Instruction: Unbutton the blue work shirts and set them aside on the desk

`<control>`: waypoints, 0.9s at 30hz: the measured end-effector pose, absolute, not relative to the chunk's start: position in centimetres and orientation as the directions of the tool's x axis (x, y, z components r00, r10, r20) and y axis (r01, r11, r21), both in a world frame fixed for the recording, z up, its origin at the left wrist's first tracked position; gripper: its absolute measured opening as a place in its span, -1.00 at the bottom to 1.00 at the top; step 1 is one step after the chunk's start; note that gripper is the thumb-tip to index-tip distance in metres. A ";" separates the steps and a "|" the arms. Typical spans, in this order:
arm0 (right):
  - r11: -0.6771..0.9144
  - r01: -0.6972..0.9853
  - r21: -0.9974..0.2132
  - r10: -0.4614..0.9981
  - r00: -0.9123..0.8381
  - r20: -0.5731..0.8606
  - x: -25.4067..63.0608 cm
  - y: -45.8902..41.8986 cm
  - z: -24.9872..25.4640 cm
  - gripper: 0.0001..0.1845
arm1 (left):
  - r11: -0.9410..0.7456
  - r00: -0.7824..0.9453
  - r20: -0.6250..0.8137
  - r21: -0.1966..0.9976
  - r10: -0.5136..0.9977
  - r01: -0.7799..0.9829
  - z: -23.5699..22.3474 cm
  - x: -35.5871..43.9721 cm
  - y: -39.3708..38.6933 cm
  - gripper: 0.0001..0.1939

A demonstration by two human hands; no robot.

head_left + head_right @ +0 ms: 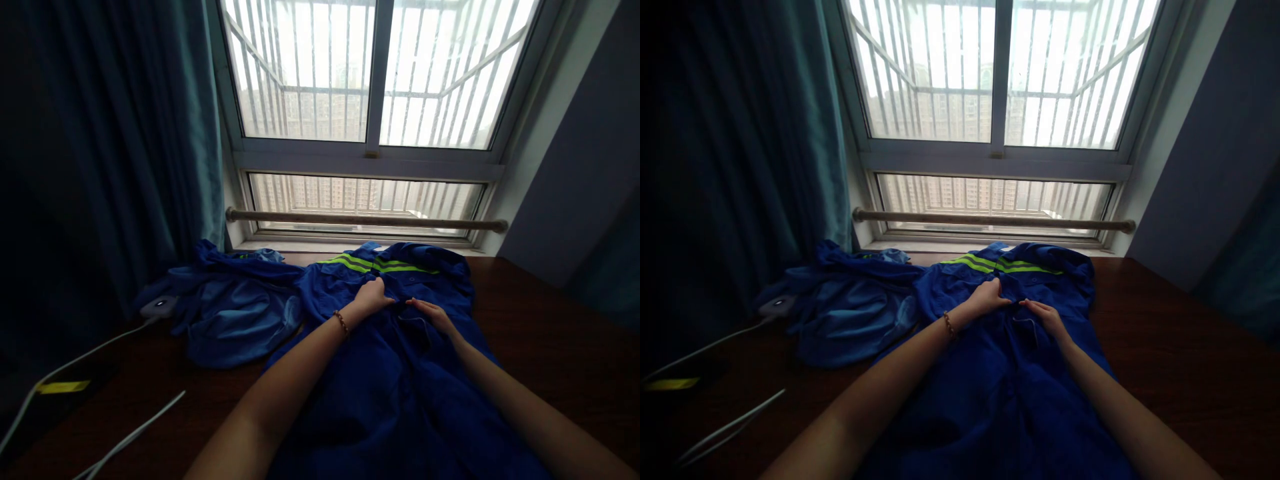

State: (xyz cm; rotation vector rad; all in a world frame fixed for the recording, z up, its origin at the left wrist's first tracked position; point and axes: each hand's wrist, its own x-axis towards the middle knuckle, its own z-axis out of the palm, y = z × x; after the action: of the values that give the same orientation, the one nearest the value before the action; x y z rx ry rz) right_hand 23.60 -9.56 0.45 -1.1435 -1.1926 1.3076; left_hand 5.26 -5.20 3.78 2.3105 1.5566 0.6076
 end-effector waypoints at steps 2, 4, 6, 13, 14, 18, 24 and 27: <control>0.052 -0.085 -0.995 0.999 0.011 0.051 24.4 -9.1 0.1 -0.60 | -0.474 0.471 0.082 0.286 0.878 0.833 5.0 5.8 -7.2 -0.59; 0.101 -0.094 -0.991 0.993 0.067 0.095 25.3 -8.6 0.0 -0.59 | -0.578 0.578 0.046 0.137 0.815 0.804 5.5 6.4 -9.1 -0.67; 0.122 -0.104 -0.987 0.990 0.089 0.113 26.1 -8.2 0.0 -0.57 | -0.659 0.657 0.070 0.015 0.751 0.752 5.2 7.2 -10.7 -0.79; 0.171 -0.027 -0.985 0.984 0.050 0.170 25.9 -8.6 0.4 -0.57 | -0.554 0.560 0.157 -0.087 0.814 0.828 4.4 9.2 -13.8 -0.77; 0.157 -0.030 -0.987 0.987 0.032 0.156 25.6 -8.8 0.5 -0.57 | -0.534 0.539 0.169 -0.075 0.825 0.842 4.7 9.3 -14.0 -0.75; 0.120 -0.049 -0.992 0.993 -0.004 0.120 24.9 -9.3 0.8 -0.62 | -0.622 0.626 -0.044 0.071 0.779 0.780 5.6 9.0 -13.8 -0.77; 0.088 -0.076 -0.993 0.996 -0.016 0.089 24.8 -9.5 1.2 -0.64 | -0.512 0.525 -0.050 0.160 0.850 0.844 6.0 8.1 -12.5 -0.68; 0.078 -0.057 -0.995 0.997 -0.022 0.080 24.6 -9.8 1.5 -0.64 | -0.434 0.462 -0.110 0.209 0.880 0.876 5.9 7.7 -12.1 -0.76</control>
State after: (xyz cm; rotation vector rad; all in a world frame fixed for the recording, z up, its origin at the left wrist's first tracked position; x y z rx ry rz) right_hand 24.59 -9.80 1.50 -1.0980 -1.2220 1.1948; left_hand 7.68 -12.09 5.88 2.4761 1.5163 0.0228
